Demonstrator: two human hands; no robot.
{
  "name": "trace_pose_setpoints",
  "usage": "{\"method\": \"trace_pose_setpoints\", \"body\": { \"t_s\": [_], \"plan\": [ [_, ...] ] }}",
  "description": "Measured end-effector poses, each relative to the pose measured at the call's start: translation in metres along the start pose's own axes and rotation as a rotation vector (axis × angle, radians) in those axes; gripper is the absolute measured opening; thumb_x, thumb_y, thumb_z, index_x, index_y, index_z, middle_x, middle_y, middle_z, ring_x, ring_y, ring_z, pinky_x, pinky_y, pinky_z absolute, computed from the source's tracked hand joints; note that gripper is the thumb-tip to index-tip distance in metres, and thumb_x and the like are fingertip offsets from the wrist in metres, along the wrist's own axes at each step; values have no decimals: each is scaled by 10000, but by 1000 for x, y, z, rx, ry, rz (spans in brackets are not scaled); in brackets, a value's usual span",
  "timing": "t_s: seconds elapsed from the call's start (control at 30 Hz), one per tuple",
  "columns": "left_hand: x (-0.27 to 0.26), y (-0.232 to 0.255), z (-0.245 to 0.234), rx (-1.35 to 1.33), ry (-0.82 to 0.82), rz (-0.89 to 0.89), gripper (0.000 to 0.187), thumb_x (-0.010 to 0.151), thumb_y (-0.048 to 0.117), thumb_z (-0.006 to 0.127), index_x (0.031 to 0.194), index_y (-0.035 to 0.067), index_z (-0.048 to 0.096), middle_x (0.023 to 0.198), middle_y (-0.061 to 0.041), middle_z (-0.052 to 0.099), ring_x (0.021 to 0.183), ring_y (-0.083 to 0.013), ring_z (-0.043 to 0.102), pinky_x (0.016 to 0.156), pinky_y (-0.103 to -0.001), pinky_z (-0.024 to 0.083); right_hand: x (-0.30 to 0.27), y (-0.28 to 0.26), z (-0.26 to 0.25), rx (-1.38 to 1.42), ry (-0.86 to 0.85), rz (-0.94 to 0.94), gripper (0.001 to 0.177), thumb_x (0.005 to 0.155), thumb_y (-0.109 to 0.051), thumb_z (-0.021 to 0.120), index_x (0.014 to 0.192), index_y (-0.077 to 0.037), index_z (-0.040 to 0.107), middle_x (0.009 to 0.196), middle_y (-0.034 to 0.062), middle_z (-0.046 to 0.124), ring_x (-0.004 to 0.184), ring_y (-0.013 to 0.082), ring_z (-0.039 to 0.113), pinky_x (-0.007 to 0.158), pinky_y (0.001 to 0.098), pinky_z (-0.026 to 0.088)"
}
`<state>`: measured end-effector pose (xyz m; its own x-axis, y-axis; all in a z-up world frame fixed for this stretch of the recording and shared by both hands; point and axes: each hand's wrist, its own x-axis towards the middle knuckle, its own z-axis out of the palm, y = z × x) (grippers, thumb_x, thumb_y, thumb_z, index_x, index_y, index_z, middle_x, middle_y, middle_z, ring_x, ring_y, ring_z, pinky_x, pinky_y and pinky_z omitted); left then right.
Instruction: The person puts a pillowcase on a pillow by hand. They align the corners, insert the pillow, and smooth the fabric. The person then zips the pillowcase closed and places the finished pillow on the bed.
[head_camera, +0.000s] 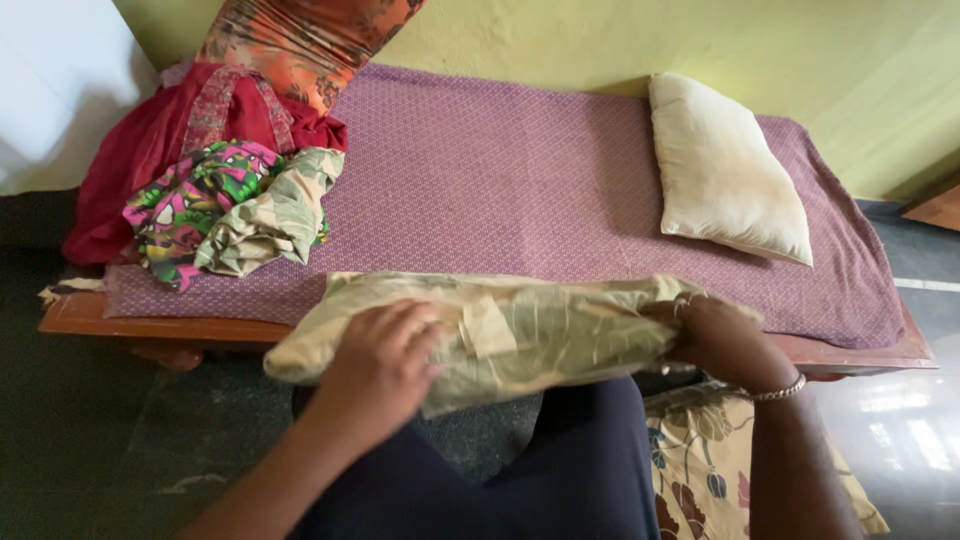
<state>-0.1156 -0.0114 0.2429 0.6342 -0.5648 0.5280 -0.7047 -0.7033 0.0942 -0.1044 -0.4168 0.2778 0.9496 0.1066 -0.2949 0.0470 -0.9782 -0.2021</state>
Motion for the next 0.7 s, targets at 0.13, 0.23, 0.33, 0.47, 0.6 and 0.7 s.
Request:
{"method": "trace_pose_setpoints", "body": {
  "t_s": [0.13,0.23,0.33,0.47,0.6,0.7],
  "plan": [
    [-35,-36,-1,1,-113,-70,503,775,420,803,1116,65,700,1215,-142,686,1187,-316,608,994,-524,478,-24,18,10,53,49,-100,803,676,-264,920,1416,-239,607,1163,101,737,1070,268,687,936,417,539],
    [-62,-47,-10,-38,-152,-75,566,700,444,829,1107,70,709,1188,-120,697,1161,-312,617,970,-506,468,-45,38,13,179,150,-93,850,655,-312,928,1408,-156,566,1201,137,720,1032,311,690,873,440,550],
    [-79,-54,-18,2,-143,-42,496,694,372,813,1085,83,718,1155,-90,715,1130,-278,645,980,-483,480,-62,60,18,251,131,212,760,739,-296,876,1425,-206,560,1166,90,746,930,273,745,828,407,601],
    [-87,-66,-35,44,-155,-140,323,724,266,830,997,121,739,1036,-37,742,1040,-237,692,963,-463,509,-70,87,41,315,307,133,383,817,-199,806,1173,-82,724,1028,109,778,875,227,759,782,390,600],
    [-90,-72,-51,62,-134,-196,194,786,253,846,859,108,740,917,-25,755,927,-216,719,919,-462,516,-88,106,51,281,394,18,162,833,-82,746,991,-62,776,920,66,786,825,185,760,743,348,612],
    [-91,-78,-64,55,-103,-315,188,782,230,848,834,97,726,898,-23,761,919,-214,725,889,-441,507,-100,117,55,365,453,-55,259,777,-20,744,1034,-46,761,976,76,780,870,193,742,766,350,593]
  ]
}}
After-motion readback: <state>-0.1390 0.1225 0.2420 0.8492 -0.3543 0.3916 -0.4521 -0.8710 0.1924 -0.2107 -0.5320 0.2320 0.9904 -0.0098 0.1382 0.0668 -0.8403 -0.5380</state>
